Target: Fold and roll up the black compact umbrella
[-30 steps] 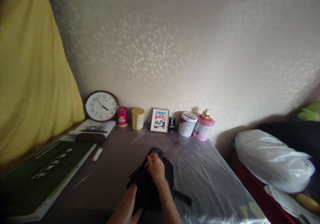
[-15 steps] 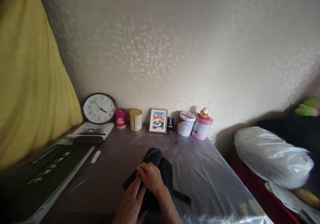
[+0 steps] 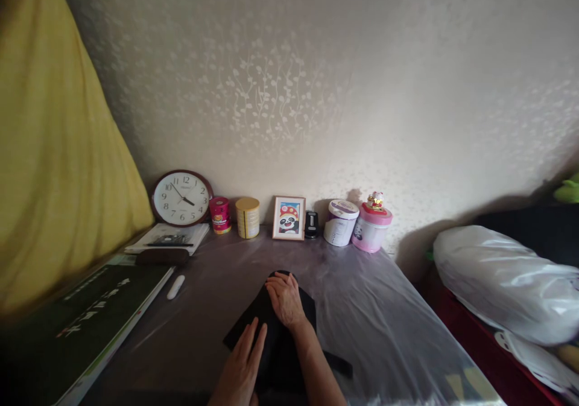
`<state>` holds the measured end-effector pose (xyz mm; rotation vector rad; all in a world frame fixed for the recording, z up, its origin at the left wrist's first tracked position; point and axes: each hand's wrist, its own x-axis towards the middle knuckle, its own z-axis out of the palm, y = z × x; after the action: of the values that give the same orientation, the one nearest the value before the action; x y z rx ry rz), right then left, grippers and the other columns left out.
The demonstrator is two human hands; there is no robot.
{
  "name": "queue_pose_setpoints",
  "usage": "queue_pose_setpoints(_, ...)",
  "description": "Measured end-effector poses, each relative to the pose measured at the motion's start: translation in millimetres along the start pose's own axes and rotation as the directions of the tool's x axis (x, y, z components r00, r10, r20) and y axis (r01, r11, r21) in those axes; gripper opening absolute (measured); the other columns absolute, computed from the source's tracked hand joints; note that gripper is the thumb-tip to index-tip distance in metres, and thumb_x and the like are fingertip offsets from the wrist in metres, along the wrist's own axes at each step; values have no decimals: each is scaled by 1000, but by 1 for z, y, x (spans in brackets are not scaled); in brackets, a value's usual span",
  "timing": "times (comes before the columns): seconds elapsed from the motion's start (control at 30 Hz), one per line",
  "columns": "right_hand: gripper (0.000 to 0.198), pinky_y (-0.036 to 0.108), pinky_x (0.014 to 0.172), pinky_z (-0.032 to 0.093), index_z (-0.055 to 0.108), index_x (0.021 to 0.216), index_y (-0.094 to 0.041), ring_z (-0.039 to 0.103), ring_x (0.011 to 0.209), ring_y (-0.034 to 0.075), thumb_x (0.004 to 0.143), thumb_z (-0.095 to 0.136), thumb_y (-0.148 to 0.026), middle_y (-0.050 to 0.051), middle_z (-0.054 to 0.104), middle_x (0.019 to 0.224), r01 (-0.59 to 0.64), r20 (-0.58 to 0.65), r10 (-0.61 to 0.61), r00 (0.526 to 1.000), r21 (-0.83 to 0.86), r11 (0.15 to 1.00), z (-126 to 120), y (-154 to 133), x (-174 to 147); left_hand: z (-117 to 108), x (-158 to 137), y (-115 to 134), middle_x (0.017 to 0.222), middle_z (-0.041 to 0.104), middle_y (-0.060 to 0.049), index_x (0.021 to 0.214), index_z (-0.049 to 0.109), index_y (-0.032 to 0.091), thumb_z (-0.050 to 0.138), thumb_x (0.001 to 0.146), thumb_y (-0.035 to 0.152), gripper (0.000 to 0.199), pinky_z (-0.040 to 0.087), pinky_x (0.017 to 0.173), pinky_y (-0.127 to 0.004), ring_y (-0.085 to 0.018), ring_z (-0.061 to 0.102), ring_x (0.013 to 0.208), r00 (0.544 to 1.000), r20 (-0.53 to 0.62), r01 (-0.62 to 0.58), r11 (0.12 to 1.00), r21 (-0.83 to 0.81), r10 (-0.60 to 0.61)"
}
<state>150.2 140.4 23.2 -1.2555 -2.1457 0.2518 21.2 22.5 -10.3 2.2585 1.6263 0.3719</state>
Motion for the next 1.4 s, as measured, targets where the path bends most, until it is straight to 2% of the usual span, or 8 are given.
queue_pose_setpoints(0.13, 31, 40, 102, 30, 66, 101, -24, 50, 116, 19, 92, 37, -25, 4, 66, 112, -62, -40, 60, 997, -32, 998, 0, 16, 20, 3, 3, 1, 149, 13, -17, 140, 22, 10, 48, 43, 0, 100, 27, 109, -49, -34, 16, 136, 999, -13, 31, 999, 12, -31)
queue_pose_setpoints(0.23, 31, 38, 97, 37, 64, 105, -19, 54, 109, 20, 92, 36, -25, 10, 64, 114, -167, -191, 150, 970, -79, 983, -5, 16, 19, 15, 7, -1, 149, 15, -16, 139, 24, 9, 47, 45, 0, 97, 28, 109, -48, -34, 18, 136, 997, -71, 37, 999, 22, -35)
queue_pose_setpoints(0.33, 32, 39, 96, 38, 63, 105, -17, 55, 108, 20, 92, 36, -29, 11, 64, 110, -115, -304, 93, 948, -54, 992, -9, 1, 2, 23, 9, -3, 150, 15, -15, 139, 24, 12, 47, 42, 2, 100, 28, 108, -52, -36, 19, 136, 997, -69, 40, 999, 8, -39)
queue_pose_setpoints(0.5, 30, 42, 102, 34, 65, 102, -22, 52, 115, 20, 92, 37, -25, 6, 68, 106, 83, -110, -81, 991, 8, 997, -1, -18, -23, 17, 3, -3, 150, 8, -15, 140, 19, 11, 45, 39, 2, 105, 25, 109, -53, -36, 13, 137, 998, -69, 6, 1000, -4, -6)
queue_pose_setpoints(0.63, 33, 43, 98, 38, 63, 107, -16, 52, 115, 23, 88, 37, -23, 12, 61, 119, -112, -258, 97, 961, -47, 993, -3, 6, -16, 4, -6, 1, 152, 3, -13, 142, 13, 11, 45, 43, -1, 104, 26, 110, -45, -31, 13, 138, 995, -100, -27, 997, -71, 20)
queue_pose_setpoints(0.87, 37, 33, 81, 45, 63, 99, -14, 64, 89, 23, 85, 34, -31, 13, 68, 96, -540, -349, 511, 785, 16, 841, -42, 50, -57, -14, -13, 3, 152, 9, -12, 142, 12, 13, 38, 53, -4, 94, 27, 111, -38, -22, 17, 138, 995, -105, -23, 970, -240, -3)
queue_pose_setpoints(1.03, 33, 29, 71, 45, 67, 87, -20, 65, 81, 22, 83, 37, -33, 10, 70, 88, -580, -269, 561, 783, 10, 815, -45, 50, -80, -21, -14, 1, 152, 13, -11, 141, 14, 14, 36, 54, -5, 92, 25, 112, -36, -20, 19, 138, 993, -114, -16, 933, -360, -27)
queue_pose_setpoints(1.4, 41, 29, 66, 43, 64, 69, -18, 63, 74, 23, 77, 40, -49, 9, 67, 71, -645, -185, 669, 720, 179, 743, -38, 31, -56, -34, -16, 10, 152, 10, -12, 141, 15, 9, 37, 54, -8, 91, 20, 113, -31, -20, 16, 138, 997, -34, 53, 938, -342, -68)
